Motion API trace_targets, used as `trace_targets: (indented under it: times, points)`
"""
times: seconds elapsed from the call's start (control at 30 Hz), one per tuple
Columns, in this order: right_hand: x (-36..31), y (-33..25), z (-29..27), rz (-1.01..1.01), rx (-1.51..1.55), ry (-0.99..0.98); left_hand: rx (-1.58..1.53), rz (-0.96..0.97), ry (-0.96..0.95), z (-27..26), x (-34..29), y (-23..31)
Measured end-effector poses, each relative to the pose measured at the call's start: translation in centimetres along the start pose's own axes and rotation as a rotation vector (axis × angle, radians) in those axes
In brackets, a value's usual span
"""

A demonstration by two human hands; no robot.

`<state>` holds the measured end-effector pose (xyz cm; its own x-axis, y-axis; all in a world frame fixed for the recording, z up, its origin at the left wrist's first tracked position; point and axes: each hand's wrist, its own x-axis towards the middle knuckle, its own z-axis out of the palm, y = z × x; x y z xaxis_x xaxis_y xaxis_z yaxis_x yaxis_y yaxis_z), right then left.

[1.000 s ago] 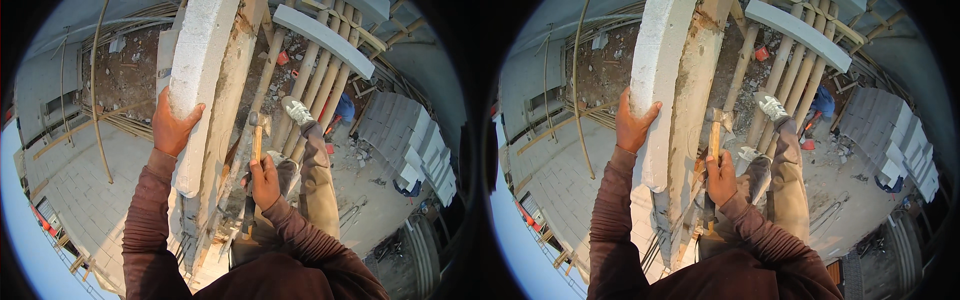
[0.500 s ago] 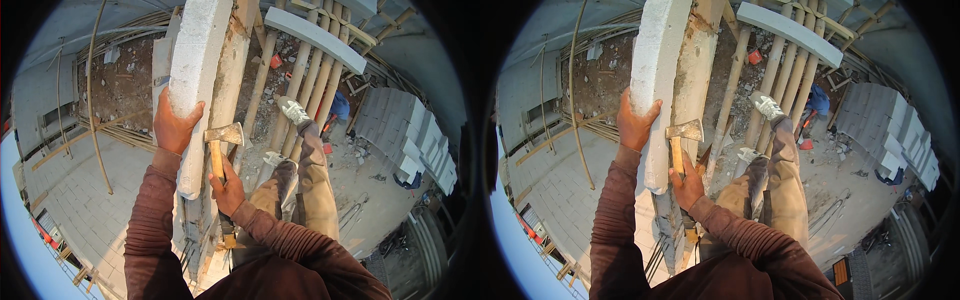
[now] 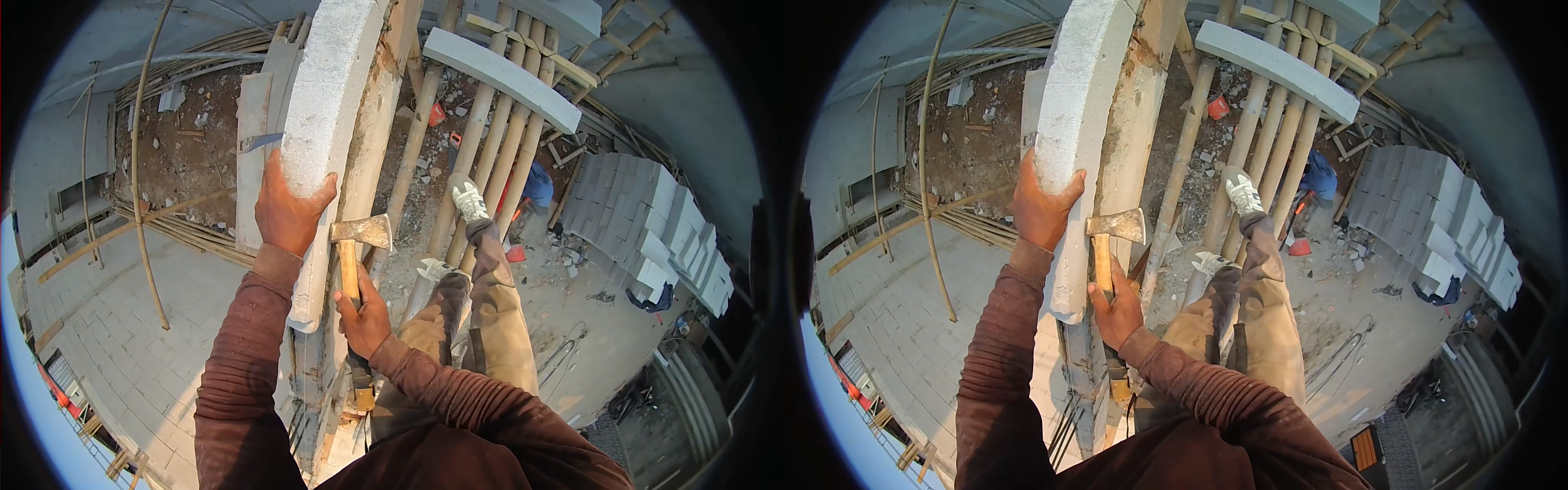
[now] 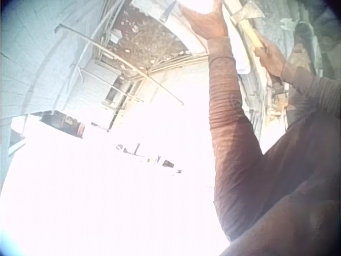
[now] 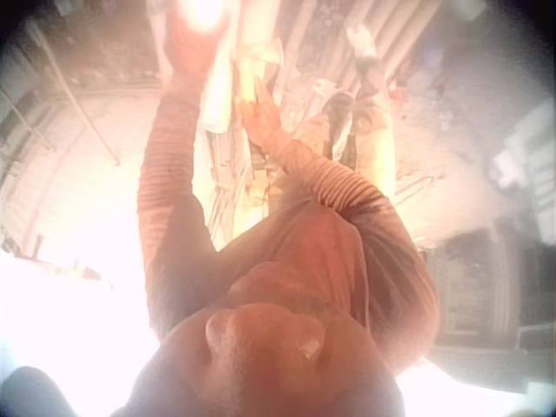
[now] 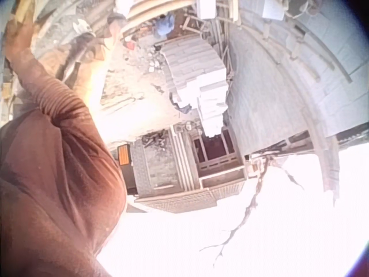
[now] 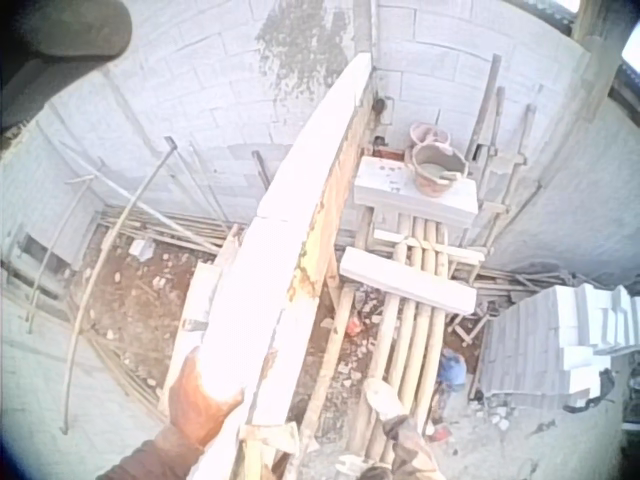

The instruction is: The person holds a lightweight concrete block and uses an axe to chip and shape its edges while standing on a scaffold. The person then places the block onto a wall and continues to trim the edges to fit the structure.

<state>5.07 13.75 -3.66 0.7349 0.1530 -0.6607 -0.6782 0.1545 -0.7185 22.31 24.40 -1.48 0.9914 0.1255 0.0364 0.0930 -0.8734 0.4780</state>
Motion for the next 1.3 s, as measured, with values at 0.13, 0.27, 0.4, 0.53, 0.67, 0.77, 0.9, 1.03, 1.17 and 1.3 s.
trace_targets:
  times: [0.13, 0.27, 0.4, 0.53, 0.67, 0.77, 0.9, 1.03, 1.17, 1.3]
  points:
    - [0.5, -1.8, -2.4, 0.123, -0.028, -0.114, 0.023, -0.024, -0.011, 0.2, -0.1, -0.9]
    - [1.6, -2.3, -4.0, -0.09, 0.047, -0.038, 0.028, -0.078, -0.024, 0.0, 0.2, -0.3]
    - [3.0, -3.2, -6.6, -0.208, 0.002, -0.01, 0.004, -0.074, 0.008, 0.3, -0.1, -0.6]
    - [3.9, -6.9, -9.1, -0.08, -0.247, -0.027, 0.021, -0.094, 0.016, 0.7, -0.5, -1.9]
    - [6.2, -7.1, -11.7, -0.362, -0.459, 0.085, -0.04, -0.082, 0.018, 1.2, -0.1, -1.2]
    - [7.6, -8.6, -11.9, -0.691, -0.604, 0.131, -0.018, -0.043, 0.061, 1.5, -0.4, -1.8]
    - [8.0, -12.0, -11.3, -0.353, -0.261, 0.031, 0.006, -0.122, 0.008, 0.9, -0.6, -1.3]
    - [11.2, -12.7, -11.7, -0.309, 0.055, 0.036, -0.018, -0.14, -0.004, 0.7, -0.3, -1.1]
    - [10.6, -11.8, -12.3, -0.049, 0.169, 0.098, 0.002, -0.131, 0.001, 0.9, -0.2, -1.2]
    - [9.6, -8.9, -12.1, 0.191, 0.343, 0.139, 0.024, -0.111, -0.004, 0.5, -0.2, -1.1]
